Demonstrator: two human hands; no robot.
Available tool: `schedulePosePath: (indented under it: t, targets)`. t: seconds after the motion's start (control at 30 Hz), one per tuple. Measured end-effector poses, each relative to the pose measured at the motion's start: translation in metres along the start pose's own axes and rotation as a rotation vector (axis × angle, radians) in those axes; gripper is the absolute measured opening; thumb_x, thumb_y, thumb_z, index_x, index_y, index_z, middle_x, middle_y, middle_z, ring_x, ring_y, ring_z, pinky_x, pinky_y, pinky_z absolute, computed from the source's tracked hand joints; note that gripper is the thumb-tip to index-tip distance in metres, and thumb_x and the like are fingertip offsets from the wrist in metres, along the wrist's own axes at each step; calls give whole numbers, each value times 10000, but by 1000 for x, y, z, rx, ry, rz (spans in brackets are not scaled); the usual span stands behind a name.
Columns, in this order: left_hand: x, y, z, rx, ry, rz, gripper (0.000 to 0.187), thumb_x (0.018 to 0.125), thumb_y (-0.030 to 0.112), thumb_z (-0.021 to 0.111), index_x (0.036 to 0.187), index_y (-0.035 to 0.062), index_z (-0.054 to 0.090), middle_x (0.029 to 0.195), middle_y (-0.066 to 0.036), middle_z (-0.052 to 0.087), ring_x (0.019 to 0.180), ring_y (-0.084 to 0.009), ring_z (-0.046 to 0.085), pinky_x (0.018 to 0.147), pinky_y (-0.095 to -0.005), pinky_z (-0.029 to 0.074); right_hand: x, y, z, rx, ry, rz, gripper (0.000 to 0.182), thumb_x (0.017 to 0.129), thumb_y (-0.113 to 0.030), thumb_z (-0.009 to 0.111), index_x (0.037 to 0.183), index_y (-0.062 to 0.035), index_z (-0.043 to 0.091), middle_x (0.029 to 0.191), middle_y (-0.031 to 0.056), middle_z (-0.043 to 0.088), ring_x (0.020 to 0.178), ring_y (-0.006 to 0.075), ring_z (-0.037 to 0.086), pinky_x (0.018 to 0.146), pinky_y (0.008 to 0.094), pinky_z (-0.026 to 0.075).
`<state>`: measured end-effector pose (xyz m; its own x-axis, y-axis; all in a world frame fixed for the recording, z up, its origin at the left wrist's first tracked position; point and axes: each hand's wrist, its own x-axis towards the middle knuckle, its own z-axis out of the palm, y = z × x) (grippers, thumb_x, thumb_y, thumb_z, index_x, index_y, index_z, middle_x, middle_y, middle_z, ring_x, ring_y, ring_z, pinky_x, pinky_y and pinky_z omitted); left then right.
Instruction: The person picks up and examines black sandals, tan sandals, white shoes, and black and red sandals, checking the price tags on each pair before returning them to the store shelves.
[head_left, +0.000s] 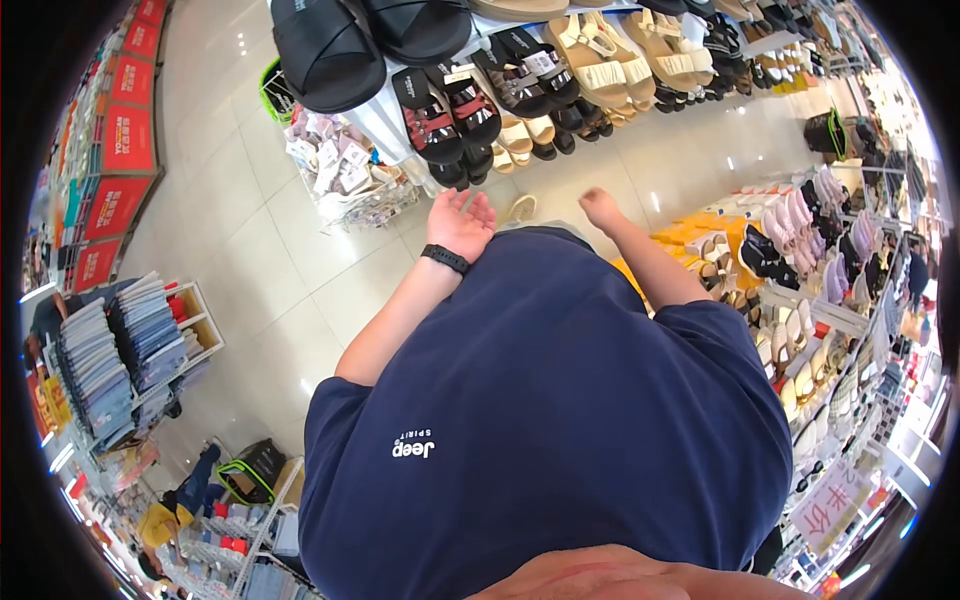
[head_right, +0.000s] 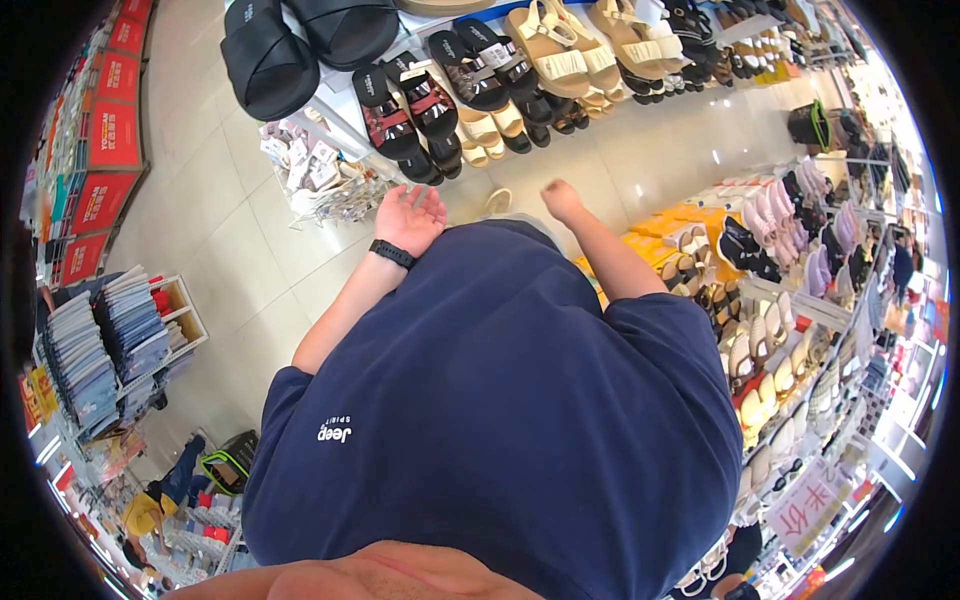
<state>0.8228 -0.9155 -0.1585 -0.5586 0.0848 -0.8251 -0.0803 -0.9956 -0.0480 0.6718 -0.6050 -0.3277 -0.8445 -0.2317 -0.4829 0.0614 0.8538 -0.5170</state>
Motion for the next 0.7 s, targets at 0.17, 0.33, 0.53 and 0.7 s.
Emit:
schedulePosePath:
  t: [0.17,0.33,0.53,0.7]
  targets:
    - [13,-10,7,72,21,-41,279,898,285,540,1101,120,445,1064,-78,502,907,-192,540,820,-370,437,-31,123,16,-299,-100,230,353,819,-268,596,1035,6,649,1040,233,658,1007,345,628,893,408,489]
    - [24,-21,16,141,84,-82,287,897,264,539,1120,114,438,1058,-81,511,910,-195,544,822,-380,440,-73,130,27,-201,-176,237,345,823,-253,555,1024,7,660,1042,229,661,1019,354,624,907,402,482]
    - [41,-49,37,273,100,-170,290,898,253,539,1129,109,440,1070,-72,521,932,-193,546,851,-392,429,-87,121,35,-56,-67,275,310,820,-232,529,994,-18,672,988,214,676,957,344,643,869,402,496]
    - [49,-66,45,358,127,-202,296,894,253,546,1130,112,437,1085,-68,518,939,-188,547,862,-391,426,-103,111,20,5,-97,333,330,818,-220,518,1044,-21,654,1052,224,659,1014,360,624,906,406,482]
